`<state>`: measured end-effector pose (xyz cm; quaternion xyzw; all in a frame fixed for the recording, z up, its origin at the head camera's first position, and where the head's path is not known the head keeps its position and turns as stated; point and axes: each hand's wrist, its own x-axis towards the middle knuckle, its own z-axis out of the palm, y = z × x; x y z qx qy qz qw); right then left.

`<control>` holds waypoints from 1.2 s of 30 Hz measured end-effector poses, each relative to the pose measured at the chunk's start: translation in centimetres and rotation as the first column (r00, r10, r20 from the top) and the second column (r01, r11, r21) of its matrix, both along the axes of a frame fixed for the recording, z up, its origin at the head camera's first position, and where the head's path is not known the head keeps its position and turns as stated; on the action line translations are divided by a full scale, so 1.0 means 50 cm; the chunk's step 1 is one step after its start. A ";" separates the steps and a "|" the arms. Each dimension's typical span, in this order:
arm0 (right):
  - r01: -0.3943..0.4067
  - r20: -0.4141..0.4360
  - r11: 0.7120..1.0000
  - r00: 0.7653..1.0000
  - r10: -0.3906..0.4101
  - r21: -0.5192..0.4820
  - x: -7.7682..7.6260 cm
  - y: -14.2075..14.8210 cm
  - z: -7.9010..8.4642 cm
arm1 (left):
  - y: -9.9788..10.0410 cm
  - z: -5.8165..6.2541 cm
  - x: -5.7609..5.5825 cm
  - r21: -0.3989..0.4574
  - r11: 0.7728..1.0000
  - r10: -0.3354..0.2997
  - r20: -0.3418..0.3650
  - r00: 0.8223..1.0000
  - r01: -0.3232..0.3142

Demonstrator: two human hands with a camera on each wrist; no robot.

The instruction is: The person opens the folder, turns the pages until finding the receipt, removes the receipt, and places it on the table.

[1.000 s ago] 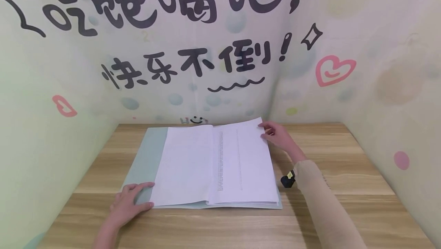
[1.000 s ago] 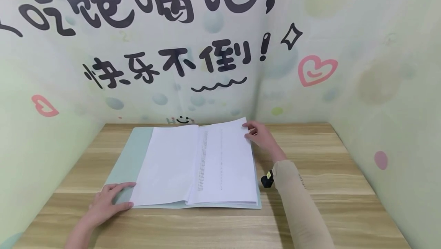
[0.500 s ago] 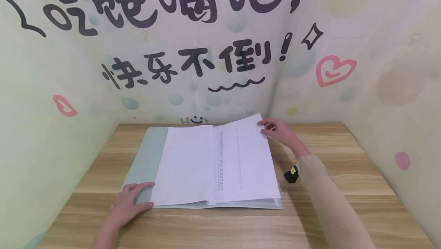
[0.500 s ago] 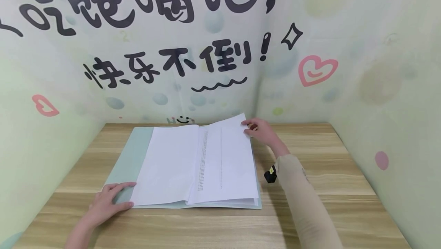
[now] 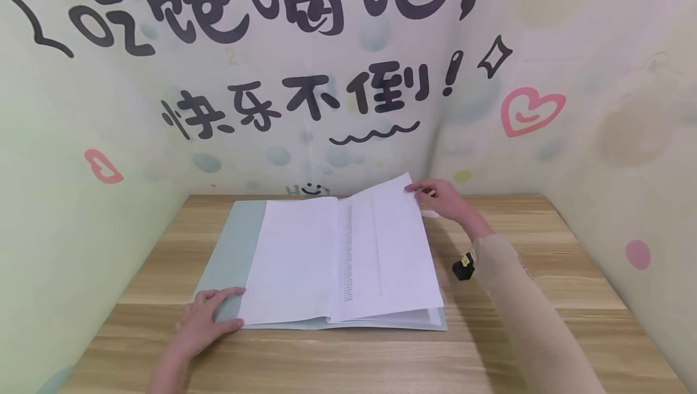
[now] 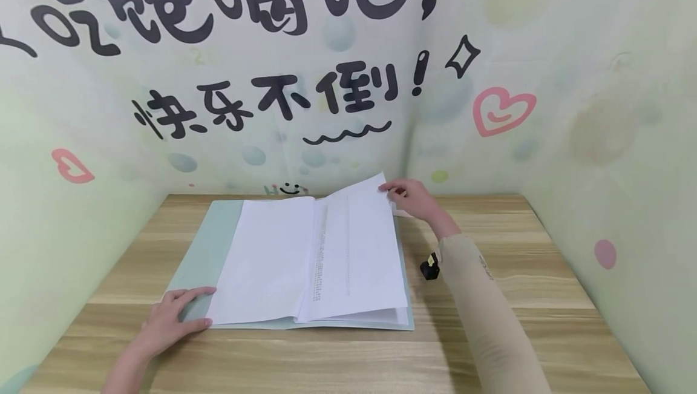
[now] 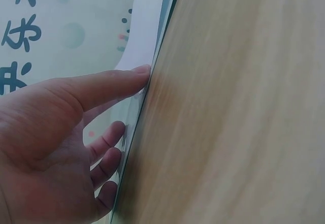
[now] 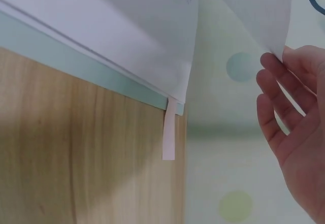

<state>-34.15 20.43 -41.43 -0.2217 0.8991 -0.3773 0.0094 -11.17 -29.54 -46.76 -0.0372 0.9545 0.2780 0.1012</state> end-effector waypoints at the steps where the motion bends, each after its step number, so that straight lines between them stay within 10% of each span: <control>1: -0.001 -0.006 1.000 1.000 0.001 -0.002 -0.001 -0.002 0.003 | 0.000 0.000 0.000 0.000 1.000 0.000 0.000 1.000 0.000; 36: -0.096 -0.215 0.994 0.973 0.081 -0.057 -0.037 -0.168 0.125 | -0.001 0.001 0.005 0.007 1.000 0.003 -0.030 1.000 -0.003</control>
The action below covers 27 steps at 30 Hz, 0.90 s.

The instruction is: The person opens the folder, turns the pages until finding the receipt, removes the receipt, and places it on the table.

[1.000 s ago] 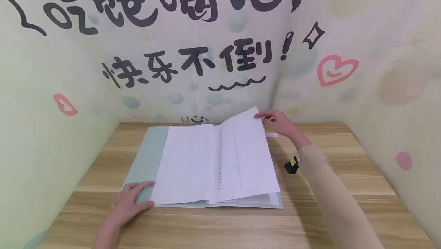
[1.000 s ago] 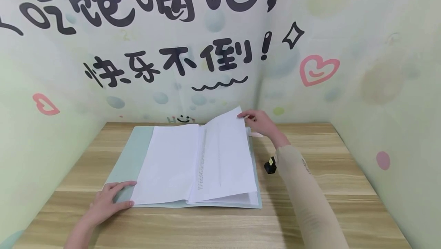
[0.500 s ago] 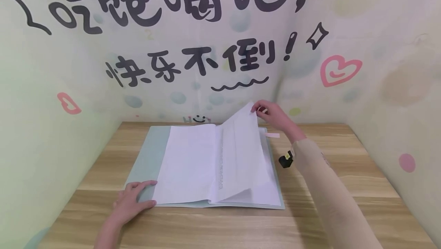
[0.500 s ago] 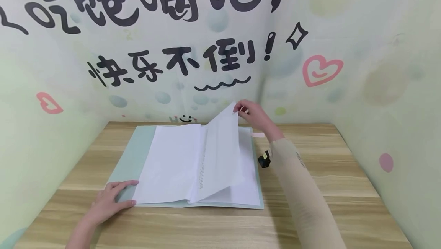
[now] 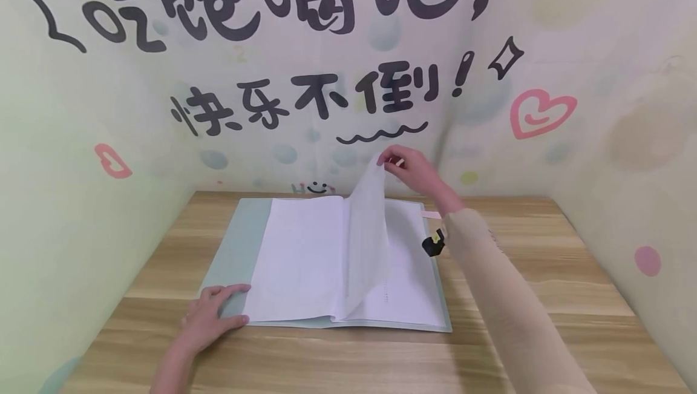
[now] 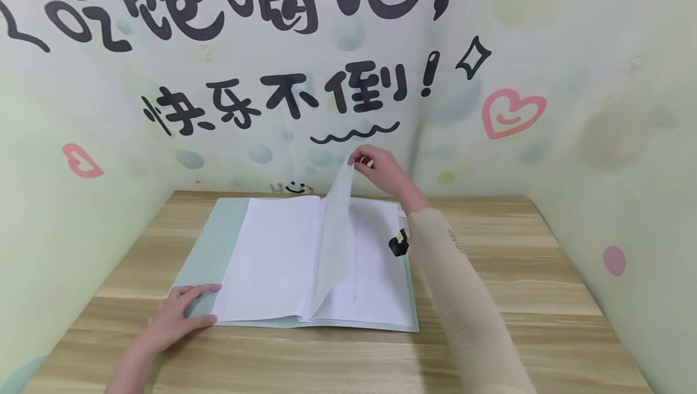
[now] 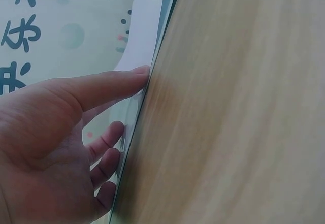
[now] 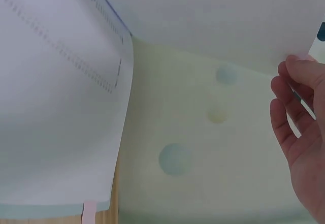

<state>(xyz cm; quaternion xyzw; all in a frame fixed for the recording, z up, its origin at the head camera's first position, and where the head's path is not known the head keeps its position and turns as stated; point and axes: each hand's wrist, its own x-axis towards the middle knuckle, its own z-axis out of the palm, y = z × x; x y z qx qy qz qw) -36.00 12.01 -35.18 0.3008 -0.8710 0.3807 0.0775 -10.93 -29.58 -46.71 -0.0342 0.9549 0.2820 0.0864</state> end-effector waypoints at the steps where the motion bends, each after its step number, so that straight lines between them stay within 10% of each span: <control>1: -0.007 -0.003 1.000 1.000 0.007 -0.001 0.000 -0.006 0.003 | 0.000 0.000 0.000 -0.002 1.000 0.000 -0.002 1.000 0.000; 27: -0.143 -0.077 0.989 0.987 0.141 -0.028 -0.005 -0.221 0.022 | -0.002 -0.004 0.000 0.000 1.000 -0.009 -0.015 1.000 0.009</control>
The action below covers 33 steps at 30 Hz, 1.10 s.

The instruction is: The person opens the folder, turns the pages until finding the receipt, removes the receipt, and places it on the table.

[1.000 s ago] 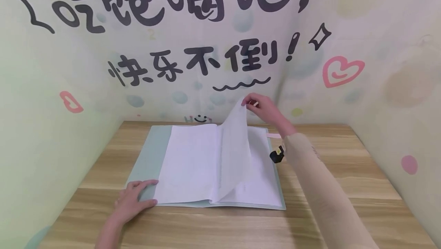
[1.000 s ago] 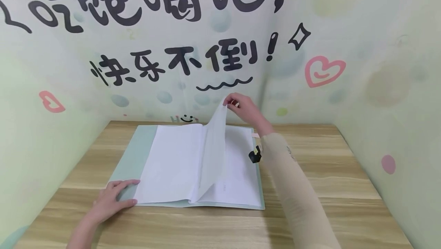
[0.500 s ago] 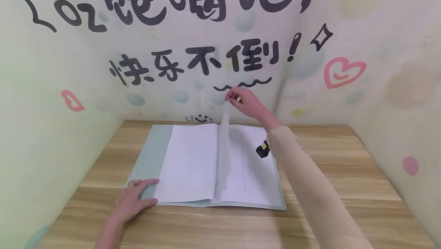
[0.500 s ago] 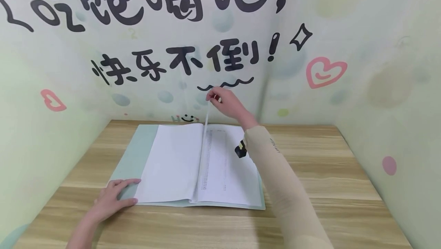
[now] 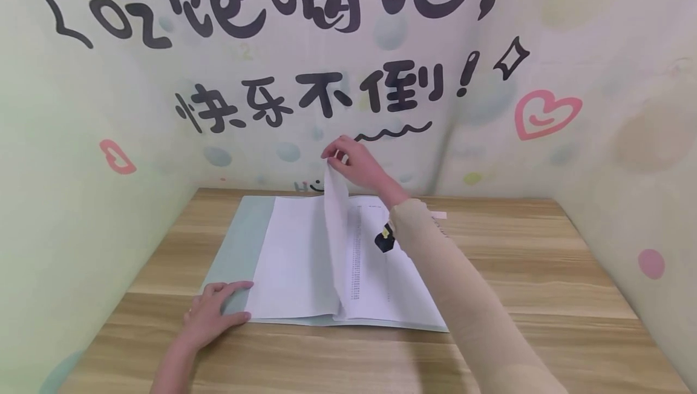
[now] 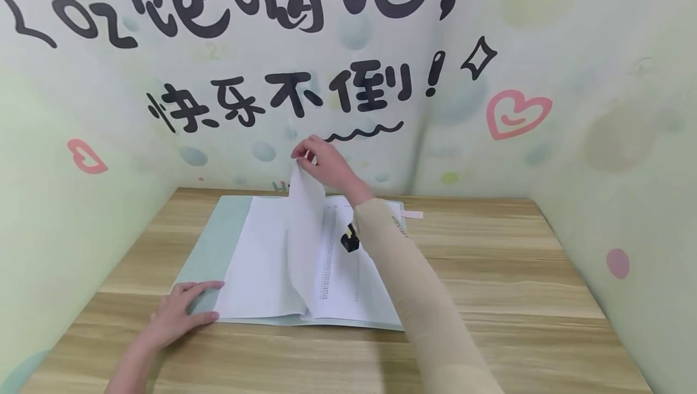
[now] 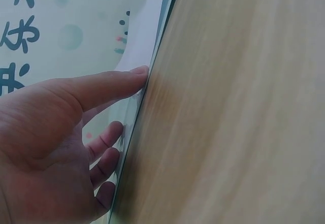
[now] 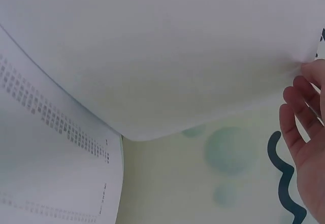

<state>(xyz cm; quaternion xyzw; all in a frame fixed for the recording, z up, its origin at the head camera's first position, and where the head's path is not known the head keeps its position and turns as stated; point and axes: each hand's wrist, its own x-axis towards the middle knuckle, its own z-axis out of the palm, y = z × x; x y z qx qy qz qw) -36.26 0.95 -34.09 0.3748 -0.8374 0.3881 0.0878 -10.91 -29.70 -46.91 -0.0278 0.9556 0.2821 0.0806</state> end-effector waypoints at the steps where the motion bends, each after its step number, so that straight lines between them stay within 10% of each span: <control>1: -0.001 -0.001 1.000 1.000 0.001 0.002 -0.001 -0.009 -0.002 | 0.000 0.000 0.001 0.003 1.000 0.001 0.001 1.000 -0.001; 17: -0.058 0.060 0.998 0.997 0.056 0.038 0.018 -0.125 -0.063 | -0.002 -0.006 -0.001 0.011 1.000 0.005 0.000 1.000 -0.005; 33: -0.068 0.023 0.951 0.998 0.064 0.300 0.040 -0.188 -0.156 | -0.006 -0.003 -0.002 0.032 0.999 0.022 0.019 1.000 -0.022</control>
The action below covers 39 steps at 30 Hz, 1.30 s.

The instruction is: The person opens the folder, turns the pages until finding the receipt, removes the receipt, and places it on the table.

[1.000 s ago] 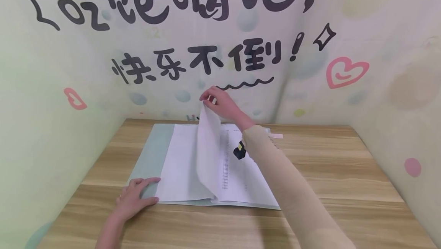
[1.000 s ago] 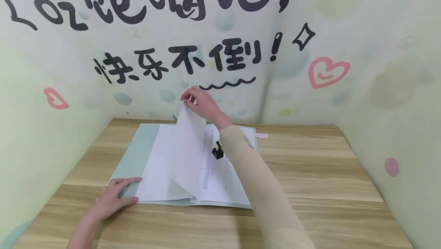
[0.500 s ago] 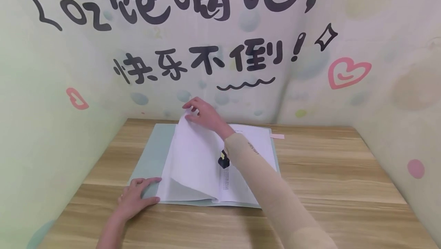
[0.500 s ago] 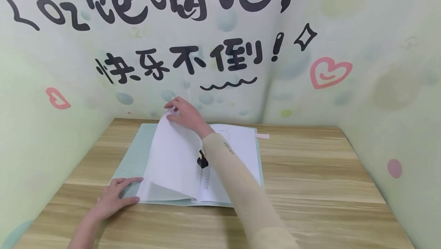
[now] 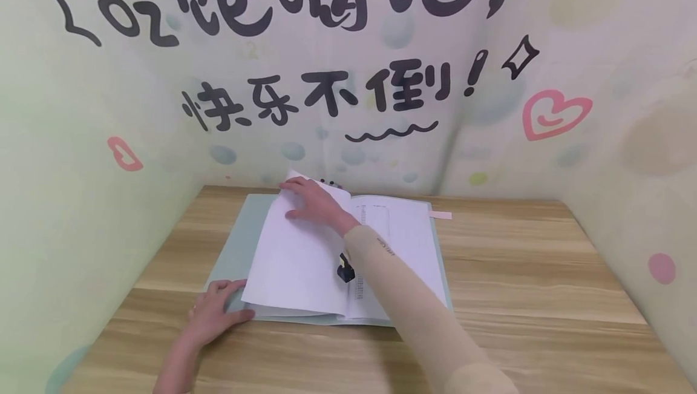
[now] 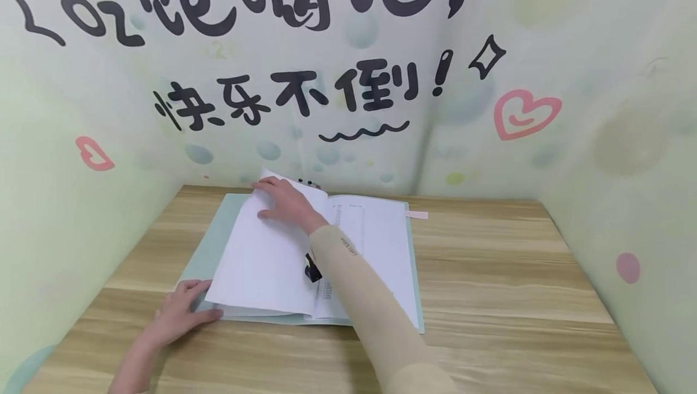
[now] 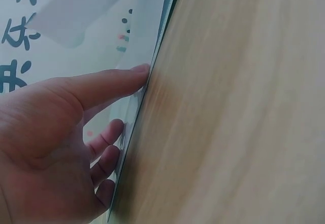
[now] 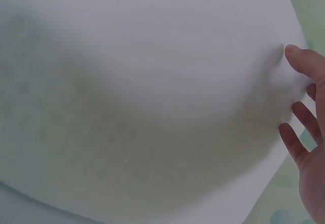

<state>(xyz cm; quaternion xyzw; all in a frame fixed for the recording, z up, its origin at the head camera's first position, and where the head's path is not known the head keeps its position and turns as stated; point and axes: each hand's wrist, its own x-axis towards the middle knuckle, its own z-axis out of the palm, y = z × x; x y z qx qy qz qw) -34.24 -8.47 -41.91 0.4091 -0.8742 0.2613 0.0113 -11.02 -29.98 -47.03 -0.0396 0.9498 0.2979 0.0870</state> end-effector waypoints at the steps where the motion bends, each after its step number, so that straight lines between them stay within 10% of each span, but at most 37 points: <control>1: 0.000 0.001 1.000 1.000 0.000 0.011 0.001 -0.002 -0.005 | 0.000 0.000 0.000 0.002 1.000 0.001 -0.001 1.000 -0.001; 21: 0.061 0.026 0.962 0.997 -0.070 0.267 0.034 -0.023 -0.092 | 0.001 0.002 -0.002 -0.015 0.999 -0.037 -0.031 0.999 0.037; 39: 0.066 0.118 0.952 0.987 -0.106 0.300 0.047 -0.033 -0.109 | -0.001 0.009 0.000 0.021 0.999 -0.037 0.020 0.999 0.037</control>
